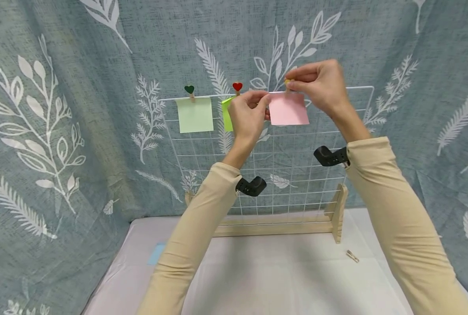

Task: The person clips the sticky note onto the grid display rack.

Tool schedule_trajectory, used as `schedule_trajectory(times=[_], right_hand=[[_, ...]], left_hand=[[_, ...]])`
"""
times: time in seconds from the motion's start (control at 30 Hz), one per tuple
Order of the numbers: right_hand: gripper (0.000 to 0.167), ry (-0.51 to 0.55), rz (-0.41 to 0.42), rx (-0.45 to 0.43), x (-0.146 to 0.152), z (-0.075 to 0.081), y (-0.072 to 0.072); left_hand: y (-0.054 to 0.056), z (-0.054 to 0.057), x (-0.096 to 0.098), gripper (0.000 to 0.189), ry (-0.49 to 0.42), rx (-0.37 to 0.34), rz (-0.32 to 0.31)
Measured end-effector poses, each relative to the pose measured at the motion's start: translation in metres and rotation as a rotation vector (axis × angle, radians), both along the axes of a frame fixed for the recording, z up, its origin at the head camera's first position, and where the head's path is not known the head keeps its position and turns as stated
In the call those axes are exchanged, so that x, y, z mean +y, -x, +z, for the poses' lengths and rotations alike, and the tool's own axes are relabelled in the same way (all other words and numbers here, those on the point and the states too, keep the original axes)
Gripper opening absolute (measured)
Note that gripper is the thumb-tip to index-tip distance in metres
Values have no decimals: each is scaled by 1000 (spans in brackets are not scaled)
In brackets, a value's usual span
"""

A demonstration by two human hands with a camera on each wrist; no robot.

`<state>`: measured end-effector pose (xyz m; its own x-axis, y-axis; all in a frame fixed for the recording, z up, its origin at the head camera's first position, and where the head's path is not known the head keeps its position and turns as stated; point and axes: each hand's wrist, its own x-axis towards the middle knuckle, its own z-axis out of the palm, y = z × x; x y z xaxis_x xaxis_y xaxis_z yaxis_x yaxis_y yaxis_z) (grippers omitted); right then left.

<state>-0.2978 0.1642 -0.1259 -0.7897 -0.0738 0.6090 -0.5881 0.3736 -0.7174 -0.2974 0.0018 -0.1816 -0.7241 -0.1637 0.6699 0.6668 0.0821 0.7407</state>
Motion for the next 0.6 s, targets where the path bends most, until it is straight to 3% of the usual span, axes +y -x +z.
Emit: schedule_trajectory(times=[0.2,0.4,0.6], right_hand=[[25,-11,2,38,-2,-5,5],[25,-14,-12,73,-2,-10,8],[23,56,-26,111,0,-15,9]], left_hand=[[2,-2,-1,10,2,-4,8],[1,-8,-2,11,39,-17,63],[-2,-18,-1,20,26,-52,28]])
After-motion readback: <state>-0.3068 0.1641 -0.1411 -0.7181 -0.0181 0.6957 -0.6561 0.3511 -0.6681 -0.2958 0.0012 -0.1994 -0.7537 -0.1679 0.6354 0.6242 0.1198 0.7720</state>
